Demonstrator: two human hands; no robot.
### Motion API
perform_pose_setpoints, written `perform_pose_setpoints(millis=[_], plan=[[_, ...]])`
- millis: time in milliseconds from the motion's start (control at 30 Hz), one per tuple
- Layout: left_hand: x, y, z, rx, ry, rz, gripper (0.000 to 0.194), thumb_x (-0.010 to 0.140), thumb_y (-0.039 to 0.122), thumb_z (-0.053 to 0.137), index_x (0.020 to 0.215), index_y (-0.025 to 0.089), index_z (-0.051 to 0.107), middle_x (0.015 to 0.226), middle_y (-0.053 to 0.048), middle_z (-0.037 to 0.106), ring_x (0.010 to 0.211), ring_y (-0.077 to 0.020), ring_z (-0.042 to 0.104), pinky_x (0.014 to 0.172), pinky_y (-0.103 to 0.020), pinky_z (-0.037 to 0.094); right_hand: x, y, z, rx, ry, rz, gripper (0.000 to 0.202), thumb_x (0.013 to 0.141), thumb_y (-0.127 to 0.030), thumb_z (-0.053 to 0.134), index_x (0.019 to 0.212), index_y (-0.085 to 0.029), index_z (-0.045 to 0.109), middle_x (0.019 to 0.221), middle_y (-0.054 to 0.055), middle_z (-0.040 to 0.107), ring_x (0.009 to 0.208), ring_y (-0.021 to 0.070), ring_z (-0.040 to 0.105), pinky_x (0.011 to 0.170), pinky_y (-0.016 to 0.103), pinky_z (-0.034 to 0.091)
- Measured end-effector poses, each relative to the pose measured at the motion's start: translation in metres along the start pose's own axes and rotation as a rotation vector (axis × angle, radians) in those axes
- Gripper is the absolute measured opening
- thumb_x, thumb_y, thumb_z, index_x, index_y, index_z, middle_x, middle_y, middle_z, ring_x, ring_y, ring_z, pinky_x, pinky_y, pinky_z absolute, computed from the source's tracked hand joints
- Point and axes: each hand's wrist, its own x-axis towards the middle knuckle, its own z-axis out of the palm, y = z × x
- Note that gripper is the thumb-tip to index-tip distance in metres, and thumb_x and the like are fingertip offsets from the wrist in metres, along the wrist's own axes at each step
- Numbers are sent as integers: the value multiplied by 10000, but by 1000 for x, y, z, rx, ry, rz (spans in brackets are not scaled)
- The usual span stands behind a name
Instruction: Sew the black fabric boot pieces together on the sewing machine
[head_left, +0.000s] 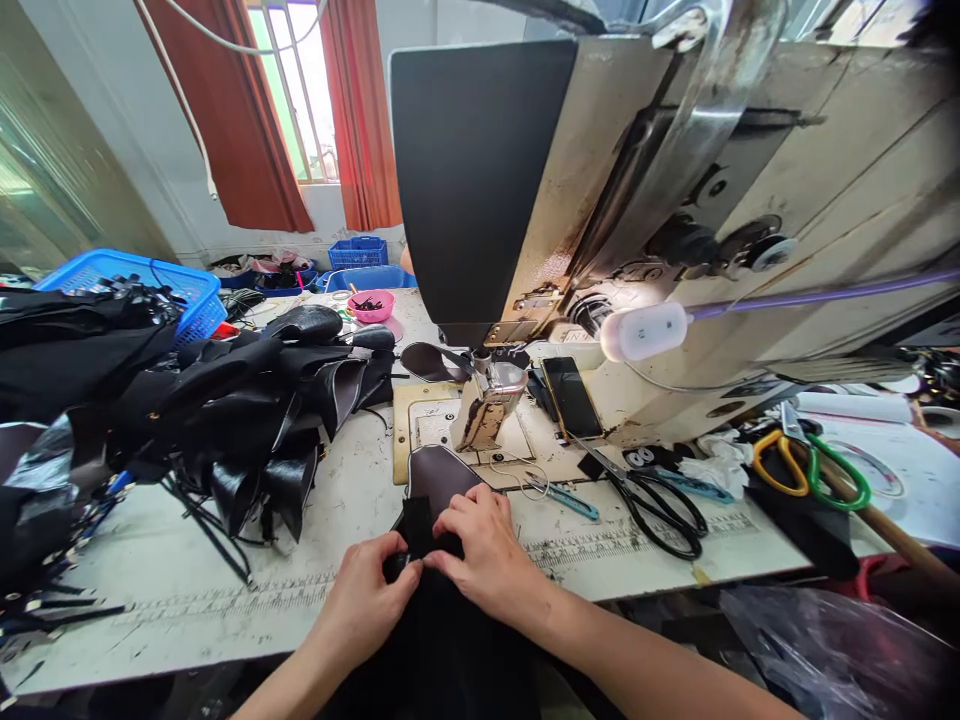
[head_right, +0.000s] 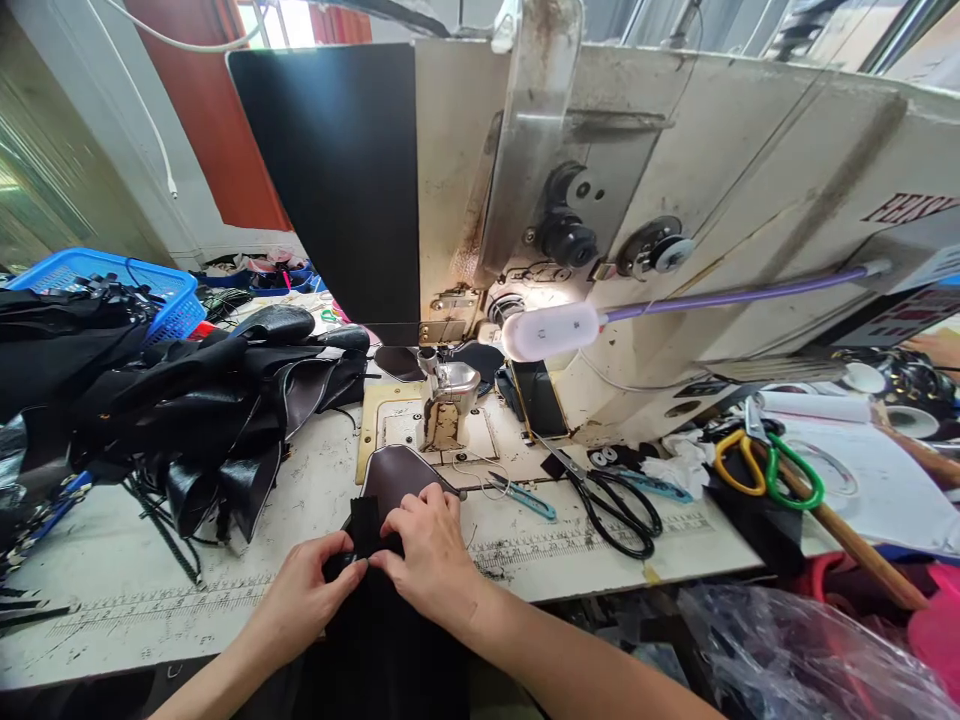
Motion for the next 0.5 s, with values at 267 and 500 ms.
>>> perform_pose_setpoints(millis=[267,500], plan=[[2,-2,2,-5,-18,4,228,806,405,438,696,209,477,601,48,428,578,-131,396,574,-276,298,3,1,-3,44,-22,13,203,730,-335,816,814,-208,683,841,3,664,950,234,467,863,387,333],[1,-6,0,-7,-46,25,311,824,497,466,761,198,528,669,25,486,636,-147,429,622,-279,341,4,1,-14,78,-78,19,182,739,-297,810,814,-193,681,825,2,673,918,214,504,850,372,346]])
